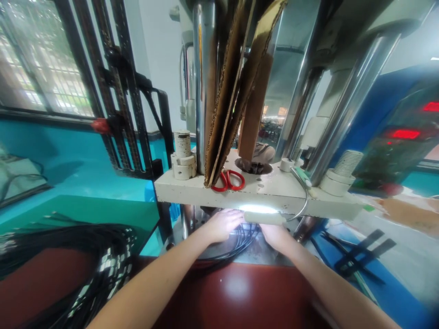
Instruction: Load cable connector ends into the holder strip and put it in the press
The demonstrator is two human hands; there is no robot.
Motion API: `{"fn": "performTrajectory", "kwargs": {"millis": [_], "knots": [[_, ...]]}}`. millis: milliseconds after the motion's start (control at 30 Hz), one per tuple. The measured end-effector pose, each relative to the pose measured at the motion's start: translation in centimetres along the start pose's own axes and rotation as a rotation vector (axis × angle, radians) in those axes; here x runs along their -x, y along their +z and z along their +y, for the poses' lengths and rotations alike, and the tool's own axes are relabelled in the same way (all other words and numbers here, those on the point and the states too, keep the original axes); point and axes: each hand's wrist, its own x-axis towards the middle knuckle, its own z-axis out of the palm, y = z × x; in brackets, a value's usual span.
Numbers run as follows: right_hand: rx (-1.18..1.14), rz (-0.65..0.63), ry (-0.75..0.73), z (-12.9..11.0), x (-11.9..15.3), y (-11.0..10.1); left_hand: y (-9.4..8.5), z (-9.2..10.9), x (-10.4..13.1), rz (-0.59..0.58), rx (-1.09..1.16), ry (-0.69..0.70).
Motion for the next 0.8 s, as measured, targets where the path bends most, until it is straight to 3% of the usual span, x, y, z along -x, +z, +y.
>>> {"fn": "performTrajectory", "kwargs": {"millis": [200, 400, 667, 800], "knots": [[-0.002, -0.052, 0.038, -0.1, -0.3, -0.2, 0.2, 0.5, -0.3, 0.030, -0.006, -0.047], [-0.004, -0.070, -0.029, -0.1, -0.3, -1.1, -0.1, 0.7, -1.8, -0.071, 0.020, -0.087], [0.015, -0.328, 0.015, -0.9, -1.9, -1.6, 0.2, 1.2, -2.6, -0.124, -0.009, -0.196], [0.030, -0.324, 0.040, -0.5, -1.8, -1.0, 0.6, 1.4, -2.7, -0.105, 0.001, -0.222]]}}
